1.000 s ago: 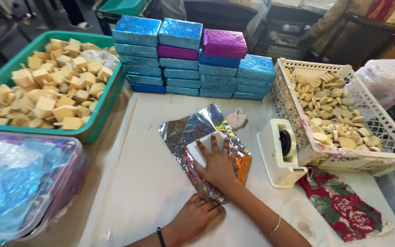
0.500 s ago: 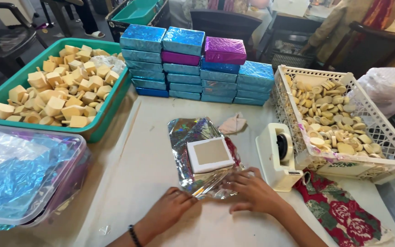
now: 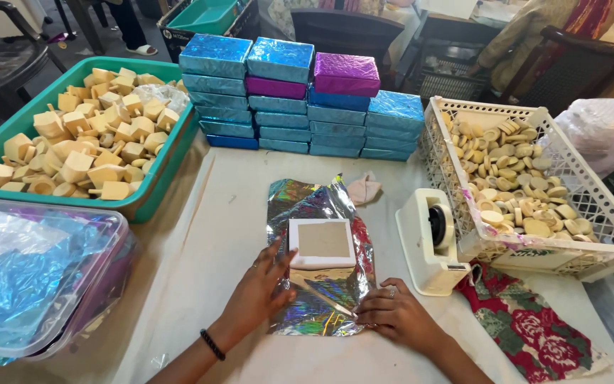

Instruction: The person wraps a small rectangular box with shiny orange foil paper. They fold the edges of the foil around the box, smooth the surface, and use a tape dispenser to secure the wrapping. Finally, the wrapped box is placed on a stack of other wrapped boxes.

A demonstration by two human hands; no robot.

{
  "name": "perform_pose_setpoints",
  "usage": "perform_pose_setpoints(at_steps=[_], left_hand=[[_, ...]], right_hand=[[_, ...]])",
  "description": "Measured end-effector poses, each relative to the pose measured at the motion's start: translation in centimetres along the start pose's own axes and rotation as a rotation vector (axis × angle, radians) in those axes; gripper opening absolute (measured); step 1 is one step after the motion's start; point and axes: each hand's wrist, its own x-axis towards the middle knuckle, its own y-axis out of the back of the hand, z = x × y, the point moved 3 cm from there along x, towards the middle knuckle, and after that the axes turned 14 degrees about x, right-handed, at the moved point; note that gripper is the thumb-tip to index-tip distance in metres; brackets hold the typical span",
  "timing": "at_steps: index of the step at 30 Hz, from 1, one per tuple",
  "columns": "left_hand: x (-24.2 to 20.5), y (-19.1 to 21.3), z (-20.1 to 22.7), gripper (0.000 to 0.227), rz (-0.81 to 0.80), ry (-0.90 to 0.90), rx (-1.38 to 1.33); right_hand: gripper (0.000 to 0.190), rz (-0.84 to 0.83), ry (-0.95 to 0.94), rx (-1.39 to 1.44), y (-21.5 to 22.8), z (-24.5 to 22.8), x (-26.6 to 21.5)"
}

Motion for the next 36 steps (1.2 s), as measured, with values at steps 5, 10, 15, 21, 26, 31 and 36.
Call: perform_pose_setpoints(at_steps=[5, 10, 15, 21, 26, 31, 36], left_hand=[[0.5, -3.7, -2.2, 0.055, -0.039, 0.137, -0.068], [0.7, -3.6, -1.6, 0.046, 0.106, 0.112, -0.041], [0.6, -3.3, -1.2, 0.045, 0.109, 0.143, -0.073], [0.9, -3.3, -0.9, 0.041, 0.108, 0.184, 0.016], [0.8, -4.0, -1.3, 0.041, 0.08, 0.191, 0.018], [0.4, -5.2, -2.8, 0.042, 0.102, 0.147, -0.164], [0.7, -4.6, -2.2, 0.044, 0.096, 0.114, -0.062]], right_hand=[[0.027, 0.016, -0.022, 0.038, 0.3, 0.4, -0.5], [0.024, 0.043, -0.007, 0.092, 0.2, 1.0, -0.5], [0.025, 0.052, 0.012, 0.116, 0.1, 1.3, -0.5], [0.028, 0.069, 0.01, 0.14, -0.2, 1.5, -0.5], [0.026, 0.069, -0.014, 0.122, 0.0, 1.4, -0.5], [0.028, 0.064, -0.028, 0.143, -0.1, 1.5, -0.5], [0.028, 0.076, -0.009, 0.15, -0.2, 1.8, -0.7]])
